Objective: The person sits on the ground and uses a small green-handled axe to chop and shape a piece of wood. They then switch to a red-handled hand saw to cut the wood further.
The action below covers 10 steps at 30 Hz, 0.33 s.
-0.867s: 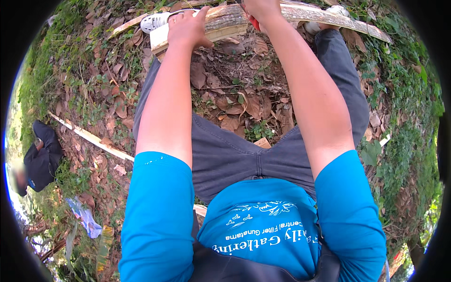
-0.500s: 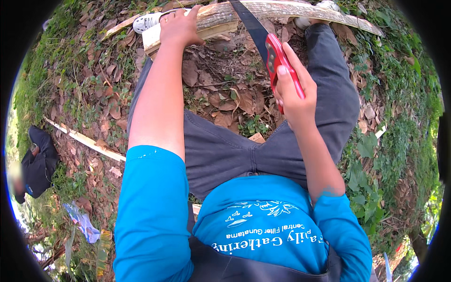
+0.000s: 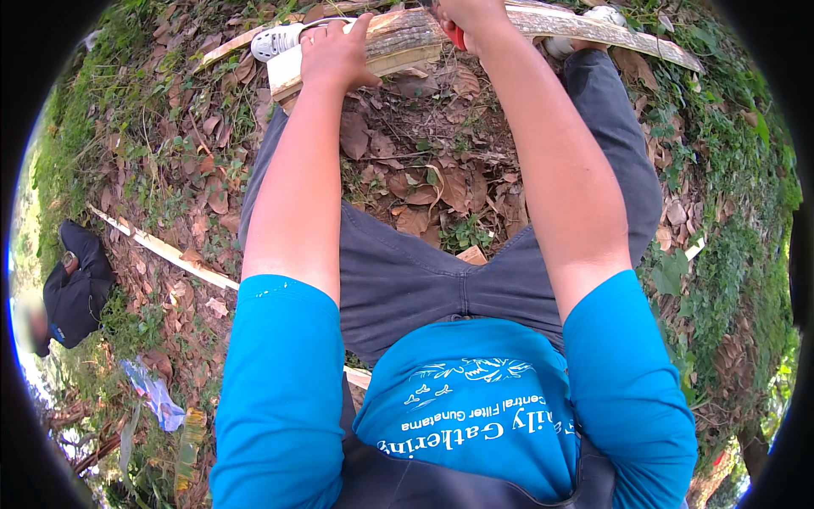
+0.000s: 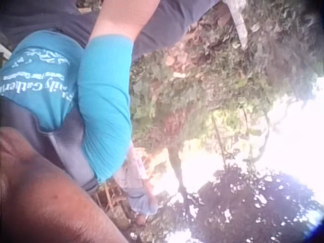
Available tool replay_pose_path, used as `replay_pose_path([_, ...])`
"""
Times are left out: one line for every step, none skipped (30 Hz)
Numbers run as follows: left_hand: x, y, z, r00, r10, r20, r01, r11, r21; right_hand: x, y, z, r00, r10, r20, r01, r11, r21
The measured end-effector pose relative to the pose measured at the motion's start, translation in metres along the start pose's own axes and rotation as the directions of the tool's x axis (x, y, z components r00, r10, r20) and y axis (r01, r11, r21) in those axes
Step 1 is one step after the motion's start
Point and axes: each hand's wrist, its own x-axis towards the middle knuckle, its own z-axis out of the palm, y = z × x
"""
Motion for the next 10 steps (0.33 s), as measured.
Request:
replay_pose_path([0.003,0.0,-0.002,1.0,0.006,0.008,-0.006,1.0,0.001,0.012,0.011,0.0,0.996,-0.082,0.035,0.085,0.993,-0.081])
replay_pose_path([0.009,0.001,-0.005,1.0,0.017,0.015,-0.017,1.0,0.001,0.02,0.023,-0.004,0.984,-0.161,0.07,0.17,0.972,-0.16])
replay_pose_path([0.009,0.003,-0.006,0.999,0.016,0.029,-0.016,1.0,-0.005,0.023,0.031,-0.007,0.965,-0.228,0.125,0.253,0.938,-0.239])
replay_pose_path([0.006,0.001,-0.005,0.999,-0.004,0.042,0.004,1.0,0.01,-0.007,0.022,-0.01,0.99,-0.122,0.077,0.134,0.973,-0.185])
replay_pose_path([0.003,0.0,-0.005,0.998,-0.02,0.053,0.018,1.0,0.023,-0.022,0.041,-0.009,0.978,-0.204,0.044,0.202,0.978,0.051])
replay_pose_path([0.007,0.006,-0.008,0.999,-0.016,0.052,0.015,0.999,0.032,-0.037,0.059,-0.017,0.959,-0.282,-0.026,0.278,0.92,0.275])
replay_pose_path([0.003,0.005,-0.007,0.999,-0.023,0.049,0.022,0.999,0.029,-0.054,0.057,-0.024,0.954,-0.299,0.021,0.277,0.905,0.323])
replay_pose_path([-0.002,0.002,-0.006,0.998,-0.032,0.049,0.031,0.999,0.027,-0.085,0.052,-0.039,0.947,-0.315,0.069,0.268,0.889,0.372])
replay_pose_path([-0.006,-0.002,-0.005,0.998,-0.038,0.05,0.037,0.999,0.026,-0.124,0.042,-0.06,0.937,-0.33,0.113,0.256,0.87,0.421])
replay_pose_path([-0.005,0.005,-0.006,0.999,-0.021,0.044,0.021,1.0,0.017,-0.127,0.038,-0.066,0.938,-0.332,0.099,0.265,0.873,0.409])
